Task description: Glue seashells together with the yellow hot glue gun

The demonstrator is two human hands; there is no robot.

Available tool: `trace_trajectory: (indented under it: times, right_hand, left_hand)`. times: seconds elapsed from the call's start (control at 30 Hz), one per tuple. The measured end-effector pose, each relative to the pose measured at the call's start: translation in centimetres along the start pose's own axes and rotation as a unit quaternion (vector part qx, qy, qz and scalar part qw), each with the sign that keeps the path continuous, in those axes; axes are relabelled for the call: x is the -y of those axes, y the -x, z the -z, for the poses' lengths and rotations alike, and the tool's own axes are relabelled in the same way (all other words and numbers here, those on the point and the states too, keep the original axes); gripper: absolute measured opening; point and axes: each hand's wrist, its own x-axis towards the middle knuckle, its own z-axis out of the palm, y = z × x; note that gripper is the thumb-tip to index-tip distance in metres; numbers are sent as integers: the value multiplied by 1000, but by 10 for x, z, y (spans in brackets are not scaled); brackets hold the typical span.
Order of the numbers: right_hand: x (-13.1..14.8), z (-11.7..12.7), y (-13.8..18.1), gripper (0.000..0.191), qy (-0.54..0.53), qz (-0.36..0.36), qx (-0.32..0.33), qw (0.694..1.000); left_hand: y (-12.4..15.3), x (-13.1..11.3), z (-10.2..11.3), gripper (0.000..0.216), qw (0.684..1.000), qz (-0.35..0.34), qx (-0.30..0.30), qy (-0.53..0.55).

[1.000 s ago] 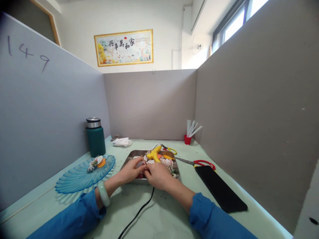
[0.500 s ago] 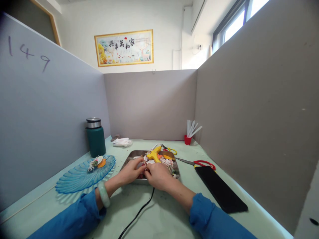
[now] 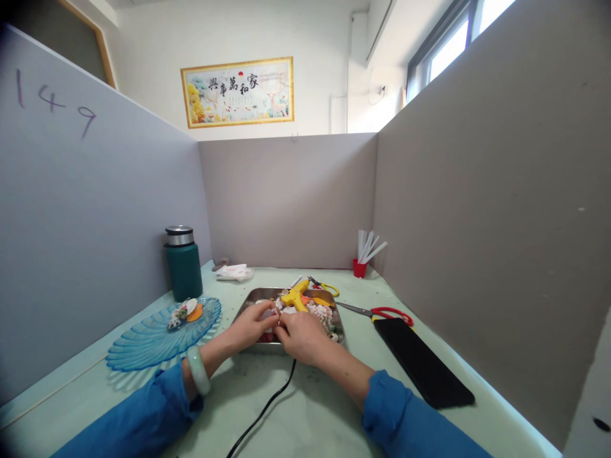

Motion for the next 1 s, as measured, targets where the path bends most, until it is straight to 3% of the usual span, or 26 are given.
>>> trace_trajectory:
  times: [0.2,0.73,1.0]
  right_hand:
    - [-3,-3,0,27,-10,3,-10,1000]
    - [-5,-2,-3,25,-69,-28,-22,997]
    - [-5,-1,-4,27,-78,-36,-37,996]
  left_hand:
    - [-1,1,1,22,999,-17,-27,-13]
    - [0,-5,0,24,997,26,-26,67]
    - [-4,4,-2,30,992,40,-27,119]
